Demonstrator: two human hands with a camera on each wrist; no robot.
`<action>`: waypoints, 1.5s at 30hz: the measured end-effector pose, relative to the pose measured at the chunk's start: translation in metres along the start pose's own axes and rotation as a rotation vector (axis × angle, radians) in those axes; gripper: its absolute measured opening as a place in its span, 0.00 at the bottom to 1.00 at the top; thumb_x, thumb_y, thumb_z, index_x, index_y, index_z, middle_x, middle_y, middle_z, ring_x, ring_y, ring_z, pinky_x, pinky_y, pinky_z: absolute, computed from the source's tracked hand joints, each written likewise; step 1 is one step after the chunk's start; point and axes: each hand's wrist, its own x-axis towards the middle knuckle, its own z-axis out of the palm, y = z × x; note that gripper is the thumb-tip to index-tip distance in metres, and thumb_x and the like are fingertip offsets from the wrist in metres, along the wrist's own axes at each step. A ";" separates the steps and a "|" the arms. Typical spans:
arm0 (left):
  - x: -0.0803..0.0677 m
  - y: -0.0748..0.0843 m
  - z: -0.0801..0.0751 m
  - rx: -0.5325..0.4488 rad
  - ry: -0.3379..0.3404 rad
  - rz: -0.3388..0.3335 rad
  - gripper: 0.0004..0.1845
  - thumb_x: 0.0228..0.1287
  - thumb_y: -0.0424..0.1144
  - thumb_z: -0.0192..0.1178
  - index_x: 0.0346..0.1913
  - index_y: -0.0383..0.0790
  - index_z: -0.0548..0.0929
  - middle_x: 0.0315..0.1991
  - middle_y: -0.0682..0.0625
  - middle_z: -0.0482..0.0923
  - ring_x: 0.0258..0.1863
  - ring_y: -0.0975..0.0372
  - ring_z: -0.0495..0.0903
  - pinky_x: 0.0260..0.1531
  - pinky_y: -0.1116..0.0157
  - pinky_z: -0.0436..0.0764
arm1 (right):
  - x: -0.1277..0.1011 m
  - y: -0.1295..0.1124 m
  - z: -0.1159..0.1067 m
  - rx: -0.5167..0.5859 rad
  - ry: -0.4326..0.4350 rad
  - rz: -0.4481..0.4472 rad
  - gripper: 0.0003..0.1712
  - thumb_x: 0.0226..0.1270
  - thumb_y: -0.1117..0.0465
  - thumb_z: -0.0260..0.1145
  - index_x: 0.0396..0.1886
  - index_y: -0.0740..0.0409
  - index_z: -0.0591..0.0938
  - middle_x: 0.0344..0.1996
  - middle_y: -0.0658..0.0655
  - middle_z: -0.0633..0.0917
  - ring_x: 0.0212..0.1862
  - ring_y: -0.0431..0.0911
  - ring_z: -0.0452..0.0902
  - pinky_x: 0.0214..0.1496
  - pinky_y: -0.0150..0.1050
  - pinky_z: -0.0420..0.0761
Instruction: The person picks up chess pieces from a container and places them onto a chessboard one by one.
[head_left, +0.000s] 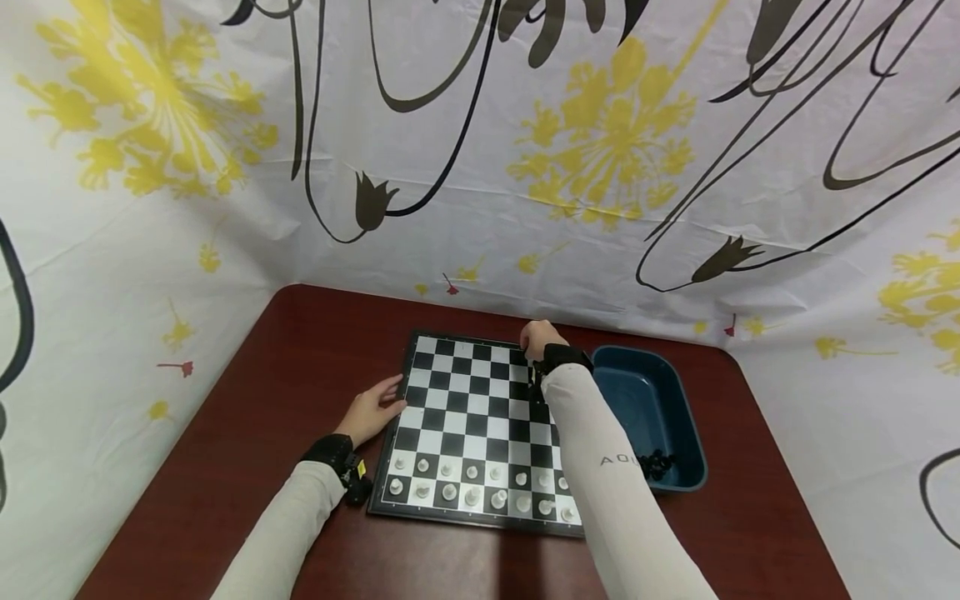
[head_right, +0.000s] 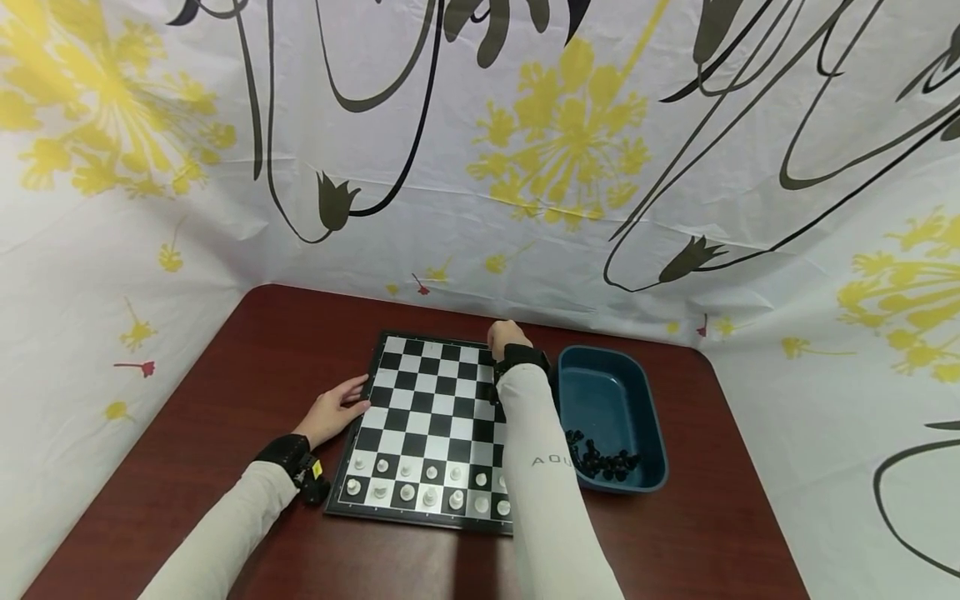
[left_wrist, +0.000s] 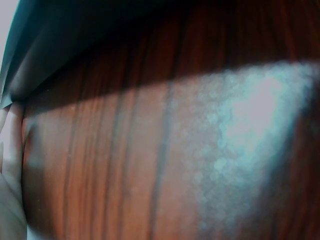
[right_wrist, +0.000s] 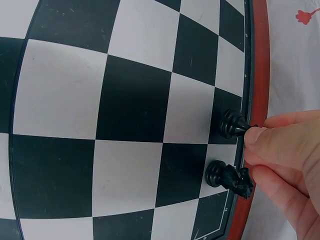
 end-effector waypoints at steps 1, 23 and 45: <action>0.000 0.001 0.001 -0.001 0.000 -0.001 0.29 0.59 0.40 0.60 0.64 0.40 0.66 0.56 0.35 0.72 0.53 0.49 0.74 0.49 0.55 0.76 | -0.001 0.001 0.000 0.000 0.002 0.005 0.07 0.55 0.74 0.62 0.33 0.65 0.83 0.33 0.59 0.81 0.35 0.49 0.74 0.34 0.40 0.76; -0.001 0.003 0.006 0.023 -0.013 0.003 0.30 0.60 0.41 0.59 0.65 0.40 0.65 0.57 0.36 0.71 0.54 0.49 0.74 0.54 0.53 0.72 | -0.032 0.033 -0.032 0.027 -0.023 0.037 0.20 0.67 0.60 0.55 0.55 0.64 0.75 0.54 0.64 0.75 0.54 0.56 0.72 0.53 0.49 0.73; -0.004 -0.002 0.002 0.036 -0.032 0.040 0.31 0.62 0.44 0.57 0.66 0.39 0.63 0.58 0.33 0.69 0.55 0.46 0.72 0.54 0.50 0.71 | -0.085 0.103 -0.063 0.027 -0.075 0.068 0.35 0.68 0.54 0.52 0.68 0.67 0.55 0.65 0.72 0.58 0.64 0.65 0.55 0.63 0.58 0.59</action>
